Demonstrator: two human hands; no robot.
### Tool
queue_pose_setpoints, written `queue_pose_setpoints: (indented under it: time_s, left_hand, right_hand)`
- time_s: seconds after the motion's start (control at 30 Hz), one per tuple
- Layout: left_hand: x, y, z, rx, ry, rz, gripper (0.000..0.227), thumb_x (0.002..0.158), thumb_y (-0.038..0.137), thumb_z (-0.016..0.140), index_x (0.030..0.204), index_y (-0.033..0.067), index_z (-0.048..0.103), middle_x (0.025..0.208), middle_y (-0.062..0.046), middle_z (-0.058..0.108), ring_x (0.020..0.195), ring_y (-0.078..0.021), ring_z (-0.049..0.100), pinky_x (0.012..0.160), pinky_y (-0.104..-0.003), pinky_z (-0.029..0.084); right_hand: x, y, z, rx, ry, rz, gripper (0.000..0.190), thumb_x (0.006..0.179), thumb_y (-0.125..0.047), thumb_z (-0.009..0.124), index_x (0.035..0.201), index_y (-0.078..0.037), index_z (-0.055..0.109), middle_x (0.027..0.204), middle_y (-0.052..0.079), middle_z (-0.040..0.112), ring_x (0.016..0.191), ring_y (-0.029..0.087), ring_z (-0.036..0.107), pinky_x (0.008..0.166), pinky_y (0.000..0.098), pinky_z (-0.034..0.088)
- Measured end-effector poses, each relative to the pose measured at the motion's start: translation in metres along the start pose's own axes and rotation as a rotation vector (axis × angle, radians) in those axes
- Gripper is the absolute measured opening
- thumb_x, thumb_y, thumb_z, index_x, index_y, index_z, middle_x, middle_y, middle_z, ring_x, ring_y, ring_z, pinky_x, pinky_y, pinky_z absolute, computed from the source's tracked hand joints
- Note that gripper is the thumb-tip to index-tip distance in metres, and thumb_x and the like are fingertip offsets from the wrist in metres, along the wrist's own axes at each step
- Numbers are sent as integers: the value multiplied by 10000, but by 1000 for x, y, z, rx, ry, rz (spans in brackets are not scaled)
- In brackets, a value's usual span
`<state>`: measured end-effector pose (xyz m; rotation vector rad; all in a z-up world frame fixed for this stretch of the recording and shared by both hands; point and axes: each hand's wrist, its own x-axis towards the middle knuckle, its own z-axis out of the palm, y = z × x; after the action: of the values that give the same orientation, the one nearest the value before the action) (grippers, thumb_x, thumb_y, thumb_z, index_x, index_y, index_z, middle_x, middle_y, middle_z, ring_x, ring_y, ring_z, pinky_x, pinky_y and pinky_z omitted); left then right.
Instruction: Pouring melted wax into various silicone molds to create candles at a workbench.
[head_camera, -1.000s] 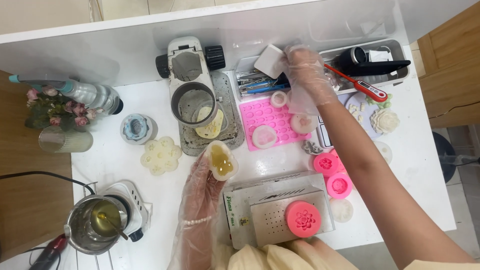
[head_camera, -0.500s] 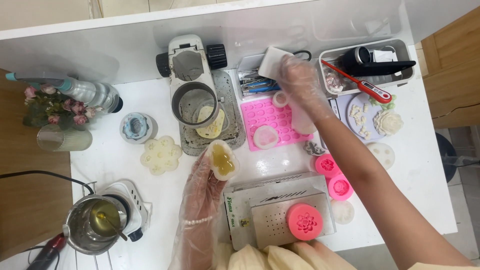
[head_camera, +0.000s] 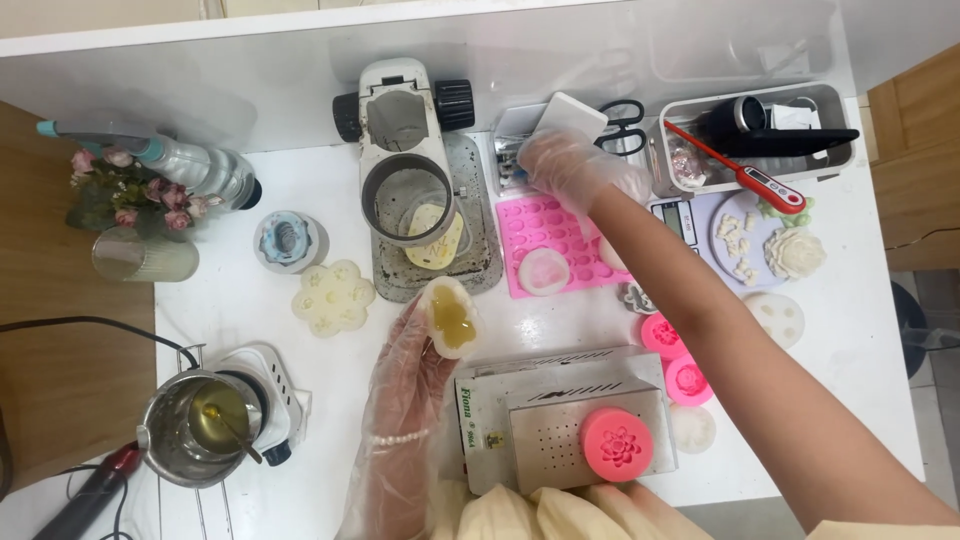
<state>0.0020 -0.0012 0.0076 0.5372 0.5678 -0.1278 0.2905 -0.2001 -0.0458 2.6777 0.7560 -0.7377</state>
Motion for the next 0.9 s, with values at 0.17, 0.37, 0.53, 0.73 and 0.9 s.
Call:
queue_pose_setpoints:
  time_s: [0.17, 0.37, 0.53, 0.73, 0.9]
  left_hand:
    - [0, 0, -6, -20, 12, 4, 434, 1017, 183, 572, 1412, 12, 519, 1227, -168, 703, 1024, -241, 744, 811, -346, 671]
    - [1, -2, -6, -15, 36, -4, 433, 1018, 181, 583, 1410, 8, 518, 1207, -183, 708, 993, -244, 750, 783, -337, 672]
    - [6, -13, -4, -16, 21, 13, 419, 1012, 185, 590, 1387, 10, 521, 1187, -193, 711, 973, -244, 753, 763, -332, 672]
    - [6, -12, 6, -18, 4, 7, 405, 1011, 177, 634, 1357, -15, 550, 1154, -191, 735, 939, -229, 770, 744, -304, 669]
    - [4, -13, 0, -73, -45, -22, 384, 1004, 202, 652, 1339, 36, 562, 1131, -144, 736, 917, -204, 765, 723, -293, 677]
  right_hand:
    - [-3, 7, -5, 28, -52, -51, 240, 901, -234, 774, 1064, -59, 762, 1103, 121, 742, 1057, 257, 704, 962, 349, 549]
    - [-9, 31, 6, -26, 33, -176, 261, 788, -167, 816, 1024, -77, 749, 1081, 108, 726, 1049, 273, 693, 974, 363, 542]
    - [3, 43, 35, 56, 152, -199, 257, 913, -321, 742, 989, -76, 751, 1003, 135, 731, 992, 309, 704, 913, 436, 549]
    - [9, 19, 24, -59, 109, -84, 365, 881, -445, 763, 993, -98, 781, 1040, 131, 750, 1057, 296, 705, 896, 434, 562]
    - [-38, -1, -20, -83, 9, -49, 183, 811, -146, 761, 982, -110, 815, 1083, 132, 745, 1079, 301, 716, 886, 411, 585]
